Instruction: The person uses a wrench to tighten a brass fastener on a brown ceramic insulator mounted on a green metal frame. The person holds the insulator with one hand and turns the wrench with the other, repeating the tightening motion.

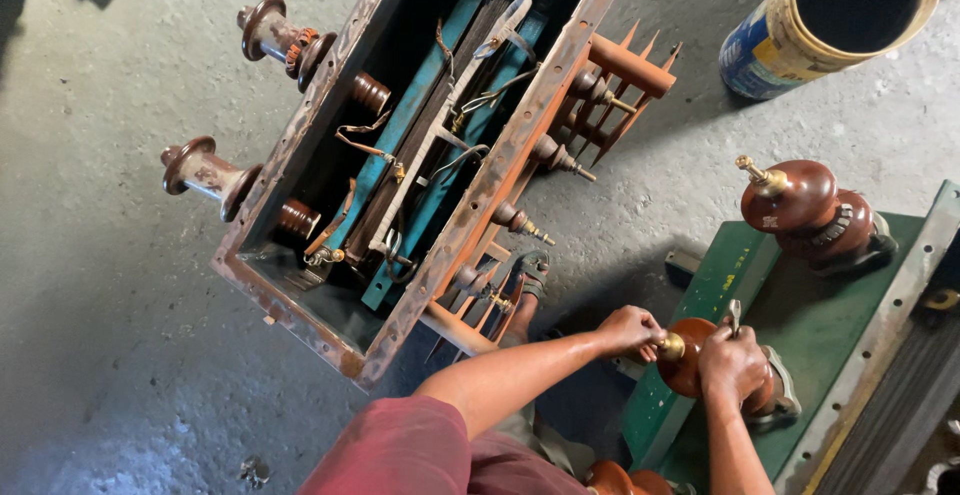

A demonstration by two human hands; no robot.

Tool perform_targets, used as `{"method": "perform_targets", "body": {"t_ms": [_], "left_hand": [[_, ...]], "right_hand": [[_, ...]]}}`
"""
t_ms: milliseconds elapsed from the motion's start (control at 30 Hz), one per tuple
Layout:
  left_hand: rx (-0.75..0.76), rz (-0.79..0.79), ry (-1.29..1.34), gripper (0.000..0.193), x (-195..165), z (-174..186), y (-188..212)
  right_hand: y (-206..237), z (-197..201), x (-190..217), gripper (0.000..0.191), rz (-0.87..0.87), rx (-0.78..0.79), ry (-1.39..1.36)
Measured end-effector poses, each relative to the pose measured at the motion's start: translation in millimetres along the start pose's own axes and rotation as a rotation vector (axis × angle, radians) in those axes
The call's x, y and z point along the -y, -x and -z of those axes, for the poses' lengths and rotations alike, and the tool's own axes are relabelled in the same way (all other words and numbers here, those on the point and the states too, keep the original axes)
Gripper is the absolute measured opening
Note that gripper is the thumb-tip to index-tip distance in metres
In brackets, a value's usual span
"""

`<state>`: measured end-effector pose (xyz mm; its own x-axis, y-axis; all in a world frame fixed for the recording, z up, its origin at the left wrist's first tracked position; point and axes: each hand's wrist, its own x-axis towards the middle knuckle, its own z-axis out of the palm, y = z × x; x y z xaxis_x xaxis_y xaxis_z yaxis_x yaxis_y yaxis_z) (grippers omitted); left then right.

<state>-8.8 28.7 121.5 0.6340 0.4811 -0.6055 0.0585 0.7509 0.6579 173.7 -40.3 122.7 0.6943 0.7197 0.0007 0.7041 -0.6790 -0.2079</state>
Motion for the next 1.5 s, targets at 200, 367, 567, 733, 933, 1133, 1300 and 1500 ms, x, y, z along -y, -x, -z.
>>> {"method": "perform_targets", "body": {"t_ms": [200, 367, 567, 733, 933, 1133, 1300, 1500], "left_hand": [[-0.048, 0.058, 0.057, 0.039, -5.1, 2.8, -2.9], [-0.006, 0.048, -0.005, 0.04, -10.9, 0.1, 7.8], [-0.008, 0.012, -0.244, 0.037, -19.5, -0.1, 6.2], [-0.004, 0.024, -0.213, 0.026, -13.4, 1.8, -0.5], [0.011, 0.077, 0.113, 0.033, -6.5, 1.1, -6.0], [-0.052, 0.058, -0.147, 0.027, -9.1, -2.9, -3.9], [-0.08, 0.048, -0.19, 0.032, -20.8, -5.7, 5.0], [-0.122, 0.069, -0.239, 0.031, -17.3, -10.8, 2.2]], "right_hand": [[-2.3, -3.2, -0.3, 0.032, -0.002, -0.007, 0.007], [-2.2, -5.5, -3.9, 0.037, 0.022, -0.002, 0.033], [-2.2, -6.1, -3.8, 0.03, 0.009, -0.011, 0.008], [-4.3, -5.0, -1.5, 0.033, 0.035, -0.035, 0.026], [-3.0, 0.5, 2.2, 0.031, 0.016, -0.029, 0.029], [-4.7, 1.2, 4.0, 0.033, -0.011, -0.019, 0.017], [-4.8, 0.8, 2.1, 0.035, -0.008, -0.004, 0.026], [-6.2, 5.2, 3.9, 0.037, 0.003, 0.012, 0.007]]}}
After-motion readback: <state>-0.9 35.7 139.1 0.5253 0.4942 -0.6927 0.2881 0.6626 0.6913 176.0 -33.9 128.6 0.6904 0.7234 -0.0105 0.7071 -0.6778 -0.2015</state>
